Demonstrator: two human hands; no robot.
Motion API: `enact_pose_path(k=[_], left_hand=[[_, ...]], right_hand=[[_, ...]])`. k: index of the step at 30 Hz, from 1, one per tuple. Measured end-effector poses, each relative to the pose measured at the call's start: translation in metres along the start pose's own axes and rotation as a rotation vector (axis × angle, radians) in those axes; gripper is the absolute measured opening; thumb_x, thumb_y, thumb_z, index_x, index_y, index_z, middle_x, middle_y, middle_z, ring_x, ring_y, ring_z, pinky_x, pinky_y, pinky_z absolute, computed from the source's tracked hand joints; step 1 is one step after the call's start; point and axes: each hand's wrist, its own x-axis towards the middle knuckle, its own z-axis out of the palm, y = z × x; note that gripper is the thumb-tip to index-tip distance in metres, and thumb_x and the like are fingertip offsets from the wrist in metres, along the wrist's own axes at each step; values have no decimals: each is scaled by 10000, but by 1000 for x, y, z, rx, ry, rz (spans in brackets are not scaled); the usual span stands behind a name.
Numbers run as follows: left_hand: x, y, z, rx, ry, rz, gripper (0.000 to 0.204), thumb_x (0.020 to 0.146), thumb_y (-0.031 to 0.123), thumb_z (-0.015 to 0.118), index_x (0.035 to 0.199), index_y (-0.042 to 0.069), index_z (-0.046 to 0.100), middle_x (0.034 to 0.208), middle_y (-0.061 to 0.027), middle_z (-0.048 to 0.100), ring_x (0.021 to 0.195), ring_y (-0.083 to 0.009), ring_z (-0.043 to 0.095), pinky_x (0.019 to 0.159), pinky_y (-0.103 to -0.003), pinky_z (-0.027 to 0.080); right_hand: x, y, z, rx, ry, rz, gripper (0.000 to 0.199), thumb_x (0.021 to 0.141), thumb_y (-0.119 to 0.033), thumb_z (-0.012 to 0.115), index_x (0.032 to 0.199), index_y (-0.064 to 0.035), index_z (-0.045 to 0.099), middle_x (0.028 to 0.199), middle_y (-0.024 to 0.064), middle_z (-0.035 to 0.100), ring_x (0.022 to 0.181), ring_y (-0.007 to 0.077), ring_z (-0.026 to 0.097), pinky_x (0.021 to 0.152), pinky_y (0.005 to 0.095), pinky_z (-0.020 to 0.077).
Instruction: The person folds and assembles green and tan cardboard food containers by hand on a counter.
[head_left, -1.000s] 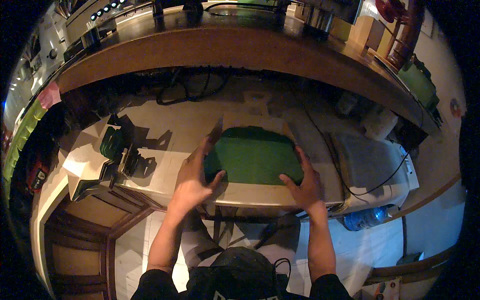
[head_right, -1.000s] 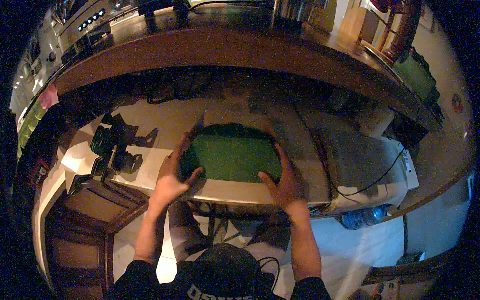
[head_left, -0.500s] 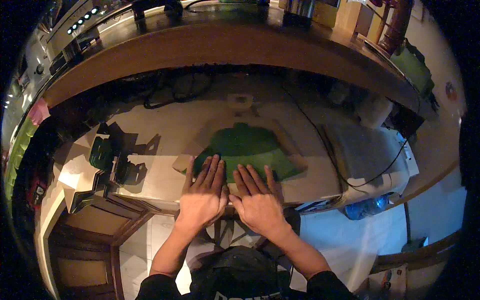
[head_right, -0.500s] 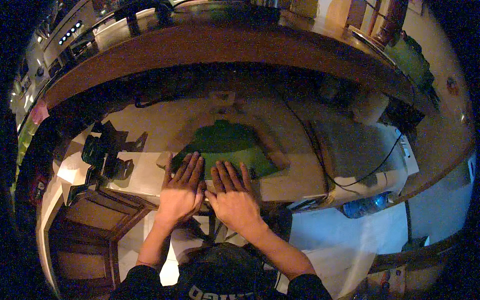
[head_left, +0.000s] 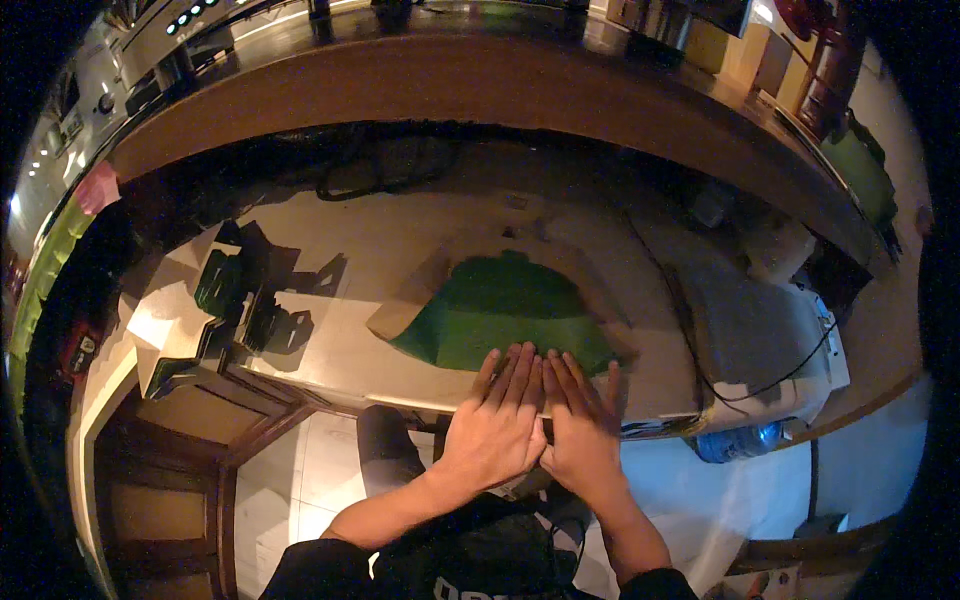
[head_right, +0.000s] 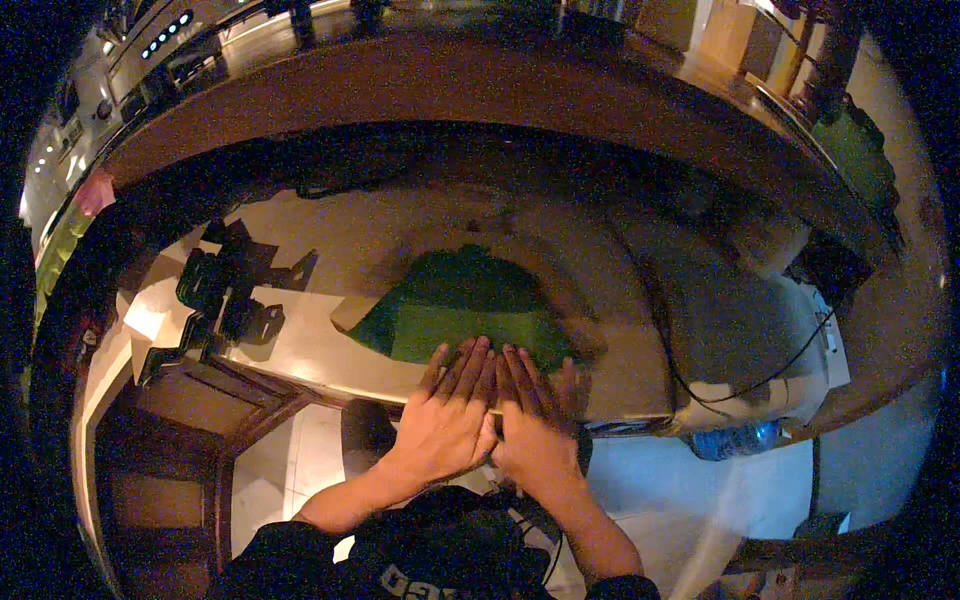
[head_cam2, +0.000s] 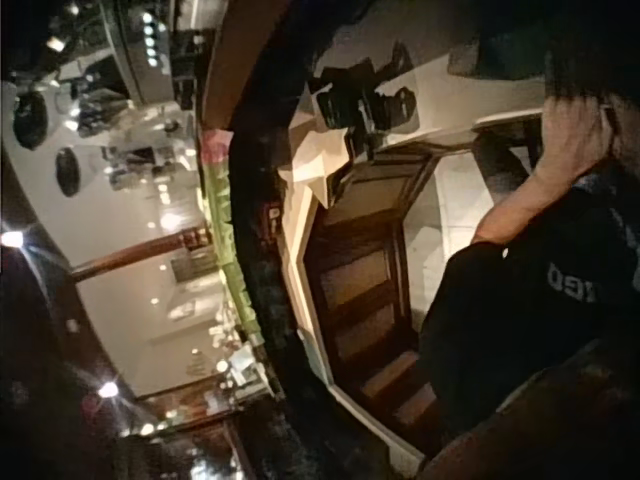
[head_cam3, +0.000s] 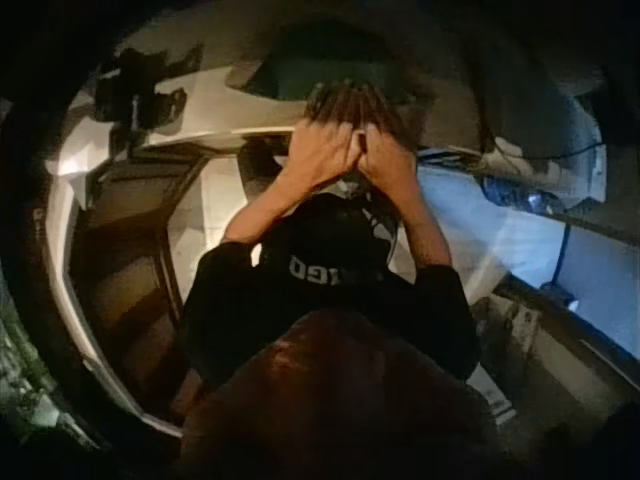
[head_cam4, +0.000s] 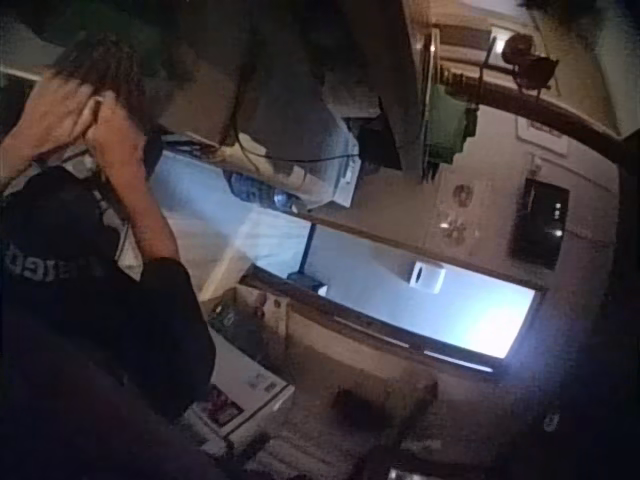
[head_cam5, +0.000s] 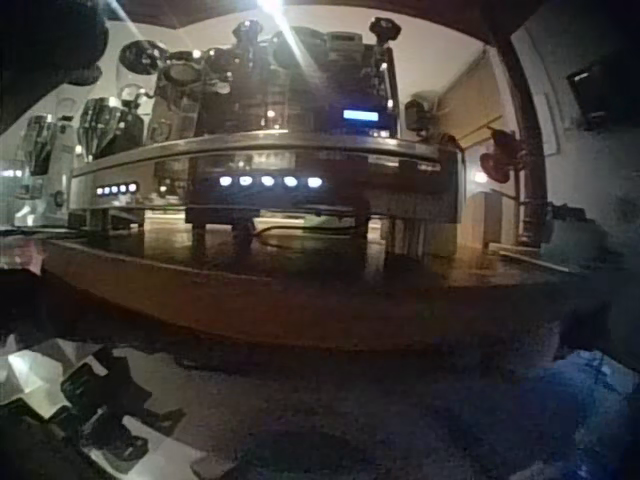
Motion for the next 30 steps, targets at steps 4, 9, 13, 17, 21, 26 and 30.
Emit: enact_pose_path(k=[4,9,13,17,21,26,30], left_hand=[[-12,-12,-8,-8,32,-117,576,911,330,555,1369,-19,548,1458,-161,523,1377,-265,468,1215,-534,197],[-35,-36,-25,51,7,-198,549,935,276,559,1411,7,504,1485,-134,494,1409,-248,428,1218,-591,125],[-56,-61,-24,-54,264,-176,680,865,182,677,1463,-14,418,1483,-228,448,1423,-372,379,1202,-589,178],[-60,-88,-36,-138,405,-286,753,772,100,723,1444,-35,412,1400,-223,520,1376,-410,426,1208,-576,183],[-67,-87,-39,-29,198,-258,535,747,112,715,1266,42,606,1214,-110,645,1254,-305,550,1210,-554,192],[-63,-12,-46,-217,81,-58,427,834,288,759,1204,103,656,1177,-78,659,1142,-242,603,1146,-511,313],[-64,3,-64,-445,139,184,505,870,297,702,1330,111,609,1321,-75,623,1213,-243,590,1128,-505,355]], right_hand=[[1,1,-6,98,26,2,788,858,-493,677,1461,-29,469,1559,77,418,1466,202,334,1221,598,113],[2,0,-6,127,52,11,791,849,-509,698,1451,-42,486,1568,65,409,1467,199,332,1219,603,110],[-2,6,-5,197,83,-44,744,843,-490,715,1420,-58,528,1542,49,451,1461,207,347,1225,599,85],[-22,16,11,388,351,-124,719,794,-446,778,1352,-45,569,1350,144,580,1330,319,484,1161,597,242],[-58,12,34,577,631,-50,636,779,-393,789,1271,-43,591,1172,205,613,1122,409,570,1020,574,406],[-82,-10,46,688,860,-30,656,838,-472,724,1280,-24,536,1293,225,541,1220,396,507,1060,543,386],[-87,-13,24,515,1048,35,689,863,-584,636,1314,-77,517,1331,194,512,1298,401,441,1131,565,297]])
